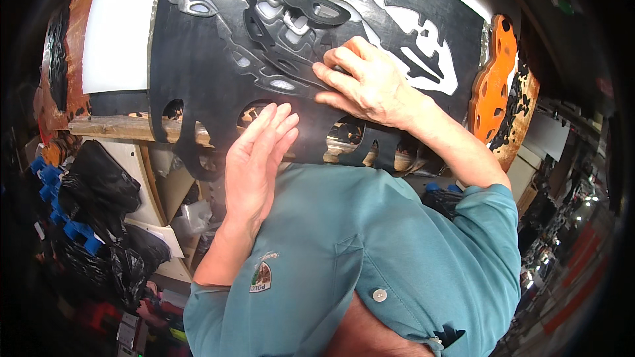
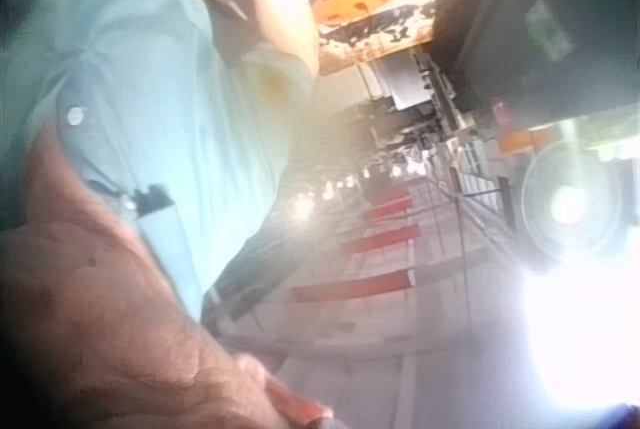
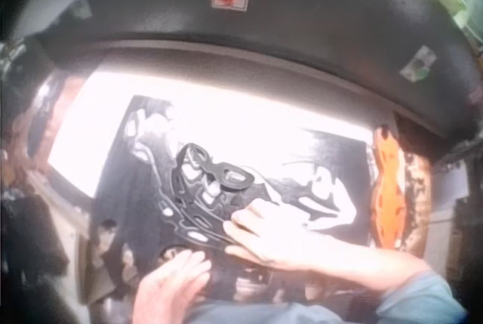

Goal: The person applies black vinyl cutouts to a large black sheet on a light table, using a wooden squeegee to press the material flat. They peel away excess vinyl, reposition pieces, and smooth the surface repeatedly. The person also handles a large black sheet, folding and unfolding it on the table.

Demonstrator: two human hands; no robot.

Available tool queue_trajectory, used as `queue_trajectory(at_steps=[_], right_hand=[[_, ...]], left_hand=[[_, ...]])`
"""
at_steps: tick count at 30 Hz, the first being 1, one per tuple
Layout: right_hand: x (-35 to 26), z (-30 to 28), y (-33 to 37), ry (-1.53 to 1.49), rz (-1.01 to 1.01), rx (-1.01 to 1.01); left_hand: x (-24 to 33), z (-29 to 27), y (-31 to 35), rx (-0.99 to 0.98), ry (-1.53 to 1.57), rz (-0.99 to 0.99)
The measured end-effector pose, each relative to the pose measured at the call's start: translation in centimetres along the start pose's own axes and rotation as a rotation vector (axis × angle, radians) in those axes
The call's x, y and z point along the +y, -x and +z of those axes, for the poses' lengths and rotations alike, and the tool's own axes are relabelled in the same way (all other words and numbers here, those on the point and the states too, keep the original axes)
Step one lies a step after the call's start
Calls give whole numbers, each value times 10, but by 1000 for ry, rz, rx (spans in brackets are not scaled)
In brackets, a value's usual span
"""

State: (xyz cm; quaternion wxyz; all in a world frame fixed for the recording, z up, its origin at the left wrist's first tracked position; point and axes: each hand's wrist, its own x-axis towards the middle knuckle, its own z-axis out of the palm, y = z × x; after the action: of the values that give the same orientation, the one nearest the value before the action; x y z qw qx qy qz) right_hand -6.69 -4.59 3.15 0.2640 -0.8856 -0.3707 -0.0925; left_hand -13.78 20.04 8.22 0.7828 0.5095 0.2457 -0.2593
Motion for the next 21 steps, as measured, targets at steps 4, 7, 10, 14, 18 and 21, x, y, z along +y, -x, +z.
queue_trajectory(at_steps=[4, 7, 10, 14, 18, 21], right_hand=[[5, -12, -5, -59, -6, -156], [6, -15, -7, -50, 5, -256], [2, -15, -7, -2, 5, -259], [0, -10, -2, -32, 16, -167], [7, 1, 1, -68, -12, -22], [10, 7, 5, -85, -32, 26]], left_hand=[[-1, -4, 0, -39, 74, -11], [-3, -6, 0, -59, 47, -4], [-6, -9, 2, 4, -92, 68], [-8, -14, 2, 149, -335, 187], [-6, -22, -12, 27, -89, 51], [-4, -25, -23, -104, 109, -30]])
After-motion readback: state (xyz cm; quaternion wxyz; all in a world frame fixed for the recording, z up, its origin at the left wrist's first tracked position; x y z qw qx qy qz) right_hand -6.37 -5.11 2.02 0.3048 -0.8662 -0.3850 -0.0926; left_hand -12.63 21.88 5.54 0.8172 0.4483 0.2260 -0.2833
